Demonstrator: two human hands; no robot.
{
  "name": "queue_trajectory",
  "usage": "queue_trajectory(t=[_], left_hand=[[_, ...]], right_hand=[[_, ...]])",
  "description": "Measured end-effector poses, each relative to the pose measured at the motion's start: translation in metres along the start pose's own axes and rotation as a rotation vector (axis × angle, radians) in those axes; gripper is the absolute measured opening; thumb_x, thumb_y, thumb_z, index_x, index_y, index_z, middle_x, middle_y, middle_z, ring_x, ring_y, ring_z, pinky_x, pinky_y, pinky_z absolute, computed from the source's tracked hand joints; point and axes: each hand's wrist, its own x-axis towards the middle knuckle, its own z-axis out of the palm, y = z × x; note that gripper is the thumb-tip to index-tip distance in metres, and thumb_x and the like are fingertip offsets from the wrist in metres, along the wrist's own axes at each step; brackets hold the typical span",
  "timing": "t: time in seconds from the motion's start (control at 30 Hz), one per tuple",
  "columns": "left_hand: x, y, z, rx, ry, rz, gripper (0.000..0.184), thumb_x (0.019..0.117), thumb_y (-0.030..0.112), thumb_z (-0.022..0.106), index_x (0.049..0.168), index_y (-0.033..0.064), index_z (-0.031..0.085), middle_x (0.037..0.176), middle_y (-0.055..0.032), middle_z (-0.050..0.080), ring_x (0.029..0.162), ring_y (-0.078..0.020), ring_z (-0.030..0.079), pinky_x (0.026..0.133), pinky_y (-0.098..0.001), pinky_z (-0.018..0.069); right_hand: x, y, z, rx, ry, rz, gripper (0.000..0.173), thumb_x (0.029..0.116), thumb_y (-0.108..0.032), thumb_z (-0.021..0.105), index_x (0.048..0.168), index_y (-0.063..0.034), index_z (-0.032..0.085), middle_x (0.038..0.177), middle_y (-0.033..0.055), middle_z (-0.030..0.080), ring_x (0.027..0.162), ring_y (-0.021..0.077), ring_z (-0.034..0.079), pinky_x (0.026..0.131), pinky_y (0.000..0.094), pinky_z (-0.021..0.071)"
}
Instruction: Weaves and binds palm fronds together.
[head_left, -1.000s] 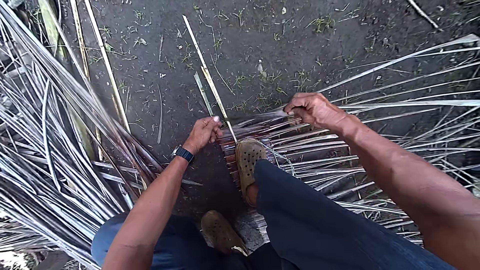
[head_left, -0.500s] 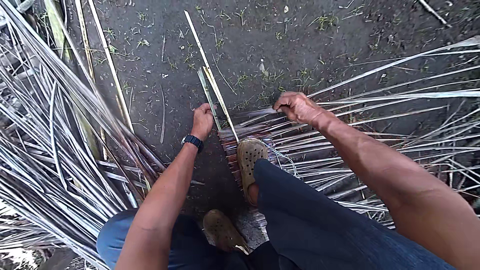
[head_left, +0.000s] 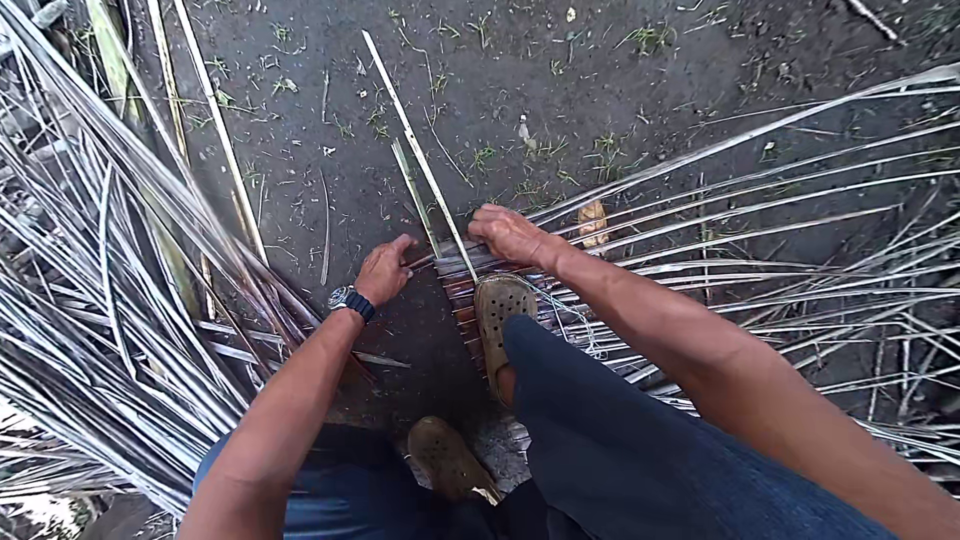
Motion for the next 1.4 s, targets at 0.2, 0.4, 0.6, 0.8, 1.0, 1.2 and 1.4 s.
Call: queue_trajectory(t=[0.2,0.4,0.6,0.8,1.0,1.2,1.4], left_hand=[[-0.019,-0.046,-0.019,0.065,-0.11,-0.032,0.015,0.094,0.016,0.073,0.106,0.0075,0.074,0.098,-0.0144,0.072,0.096,-0.0327,0.069,0.09,-0.0596,0.0541],[-0.013,-0.021,-0.042,0.052,-0.238,0.022,0.02,0.1038,0.024,0.062,0.105,0.0084,0.074,0.093,-0.0128,0.072,0.092,-0.0289,0.069,0.089,-0.0556,0.0537],[-0.017,0.012,-0.065,-0.463,-0.329,0.088,0.025,0.1073,0.012,0.053,0.121,0.0092,0.074,0.104,-0.0065,0.075,0.09,-0.012,0.069,0.085,-0.0337,0.0561],[0.0,0.038,-0.024,-0.54,-0.201,0.196,0.026,0.1053,0.011,0.047,0.114,0.0,0.069,0.093,-0.0087,0.071,0.078,-0.0168,0.067,0.075,-0.0378,0.0577],[0.027,0.061,0.036,-0.496,-0.004,0.162,0.026,0.1083,0.018,0.048,0.113,0.0012,0.067,0.094,-0.0128,0.068,0.086,-0.0224,0.066,0.083,-0.0443,0.0546],[0.03,0.034,0.031,-1.121,0.05,0.075,0.017,0.1056,0.012,0.047,0.109,0.0042,0.061,0.073,0.0026,0.052,0.059,-0.0073,0.048,0.058,-0.0242,0.0448],[0.036,0.041,0.035,-1.37,0.162,-0.024,0.016,0.108,0.013,0.044,0.104,0.0092,0.059,0.065,0.0064,0.046,0.051,-0.0047,0.041,0.049,-0.0211,0.0384]], right_hand=[[-0.017,-0.003,-0.006,-0.071,0.033,0.098,0.01,0.0857,0.005,0.061,0.09,-0.0017,0.067,0.091,0.0177,0.066,0.1,0.039,0.065,0.089,0.0519,0.0535],[-0.023,-0.013,0.002,-0.109,0.073,0.204,0.014,0.083,0.005,0.064,0.095,-0.001,0.069,0.095,0.019,0.067,0.102,0.0408,0.064,0.089,0.0536,0.053],[-0.029,-0.017,0.005,-0.074,0.1,0.251,0.014,0.0869,0.002,0.059,0.094,-0.0014,0.07,0.096,0.0196,0.066,0.103,0.0405,0.064,0.088,0.0534,0.0535],[-0.03,-0.015,0.008,-0.099,0.078,0.243,0.009,0.0865,0.0,0.062,0.092,-0.0018,0.069,0.095,0.0201,0.065,0.102,0.0412,0.063,0.087,0.0534,0.0531],[-0.024,-0.021,0.012,-0.126,0.202,0.272,0.011,0.0897,-0.007,0.061,0.094,-0.0033,0.07,0.101,0.019,0.066,0.106,0.0403,0.062,0.088,0.0535,0.051],[0.008,-0.068,-0.002,0.78,0.185,0.649,0.031,0.0927,-0.008,0.07,0.123,-0.0033,0.066,0.106,0.0134,0.072,0.089,0.0243,0.071,0.085,0.0468,0.0592],[-0.022,-0.069,-0.011,0.991,0.333,0.679,0.007,0.0887,-0.003,0.068,0.094,-0.0024,0.064,0.086,0.0088,0.069,0.071,0.0162,0.064,0.066,0.0352,0.0548]])
